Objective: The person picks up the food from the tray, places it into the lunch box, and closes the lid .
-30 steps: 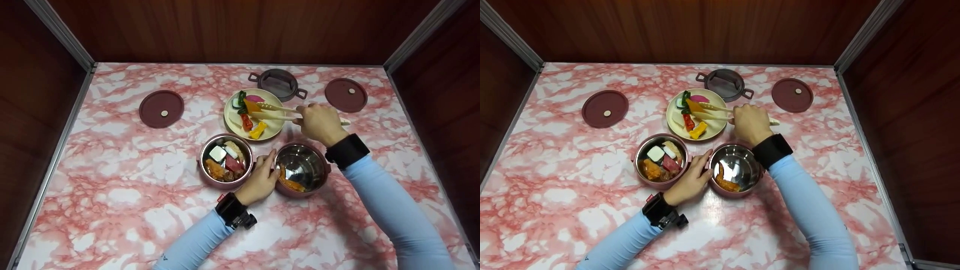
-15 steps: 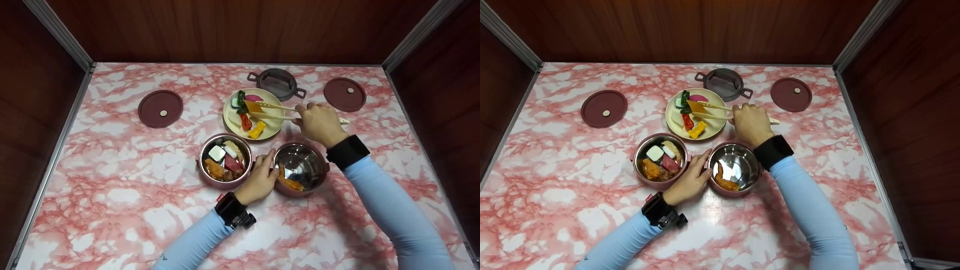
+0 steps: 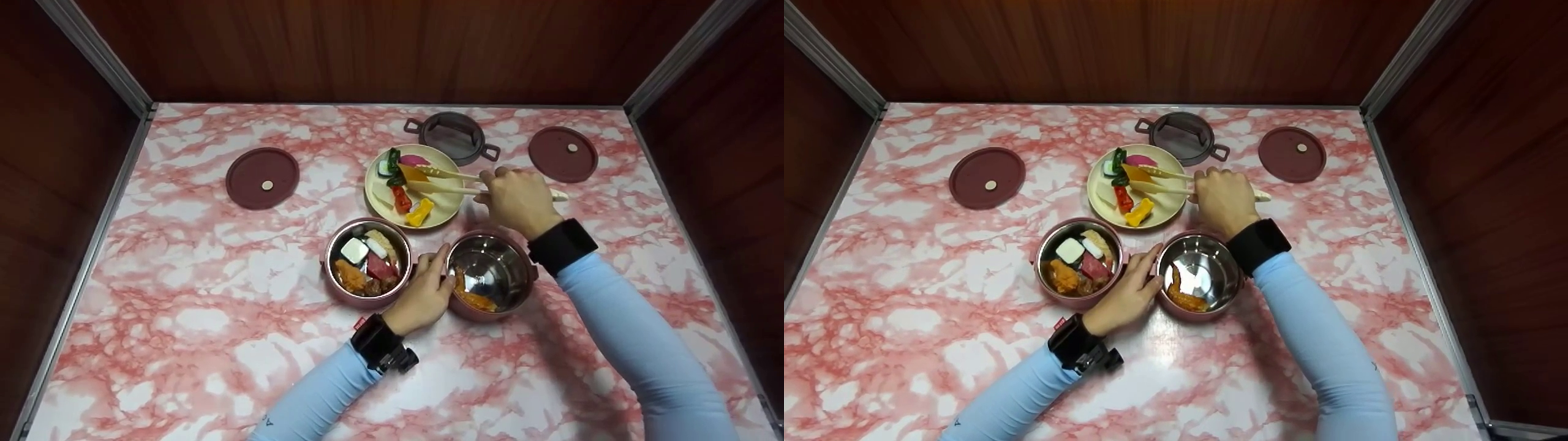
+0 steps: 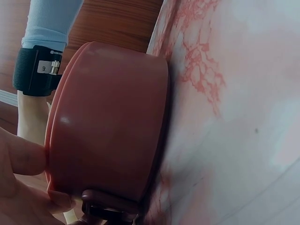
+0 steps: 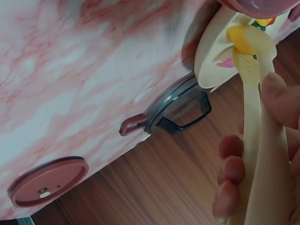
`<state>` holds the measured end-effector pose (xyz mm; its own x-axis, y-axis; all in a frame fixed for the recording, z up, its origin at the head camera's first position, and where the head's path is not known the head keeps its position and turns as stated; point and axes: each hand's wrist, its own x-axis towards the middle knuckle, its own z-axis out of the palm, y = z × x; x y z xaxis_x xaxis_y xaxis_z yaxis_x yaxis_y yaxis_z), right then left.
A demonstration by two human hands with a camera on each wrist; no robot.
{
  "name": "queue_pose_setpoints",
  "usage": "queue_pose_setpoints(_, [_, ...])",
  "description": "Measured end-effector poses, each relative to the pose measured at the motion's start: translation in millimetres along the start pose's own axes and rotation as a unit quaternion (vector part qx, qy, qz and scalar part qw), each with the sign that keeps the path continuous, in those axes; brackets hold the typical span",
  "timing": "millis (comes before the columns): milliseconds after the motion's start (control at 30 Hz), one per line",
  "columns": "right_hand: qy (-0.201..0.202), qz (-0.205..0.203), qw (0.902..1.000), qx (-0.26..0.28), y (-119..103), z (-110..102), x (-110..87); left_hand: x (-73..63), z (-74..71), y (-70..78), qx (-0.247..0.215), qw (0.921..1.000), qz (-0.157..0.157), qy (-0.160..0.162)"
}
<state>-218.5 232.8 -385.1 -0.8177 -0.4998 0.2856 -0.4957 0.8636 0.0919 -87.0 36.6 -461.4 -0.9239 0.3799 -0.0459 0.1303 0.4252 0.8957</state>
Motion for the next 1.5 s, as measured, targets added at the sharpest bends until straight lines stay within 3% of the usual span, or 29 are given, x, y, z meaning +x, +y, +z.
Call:
queue_pose_setpoints(233, [0.002,0.021,0.9998,-0.006,3,-4,-6.8,-1.9,1.1,3.0,0.012,0.9999,-0.001,0.000])
queue_pose_setpoints(467, [-0.082,0.090,0.9901,0.069,21,-19,-13.3,-0.9,1.8,4.3,0.012,0.9999,0.008,-0.006])
queue_pose_setpoints(600, [-0.136,0.105,0.9805,0.096,39,-49,-17.8,0.3,2.5,5.3,0.011,0.9995,0.026,-0.012])
queue_pose_setpoints(833, [-0.184,0.069,0.9777,0.075,71,-122,-34.3,0.7,2.1,4.6,0.001,0.9993,0.035,-0.010])
queue_pose_setpoints(1000, [-0.222,0.033,0.9737,0.040,79,-153,-48.7,0.6,0.0,2.7,-0.001,0.9995,0.032,-0.009])
queue_pose_setpoints(1167, [-0.269,-0.002,0.9628,0.024,69,-162,-55.9,0.1,-1.1,1.8,0.005,0.9995,0.032,-0.004])
queue_pose_setpoints(1500, [-0.278,-0.027,0.9600,-0.013,44,-161,-64.7,-0.6,1.7,1.5,0.004,0.9994,0.034,-0.004])
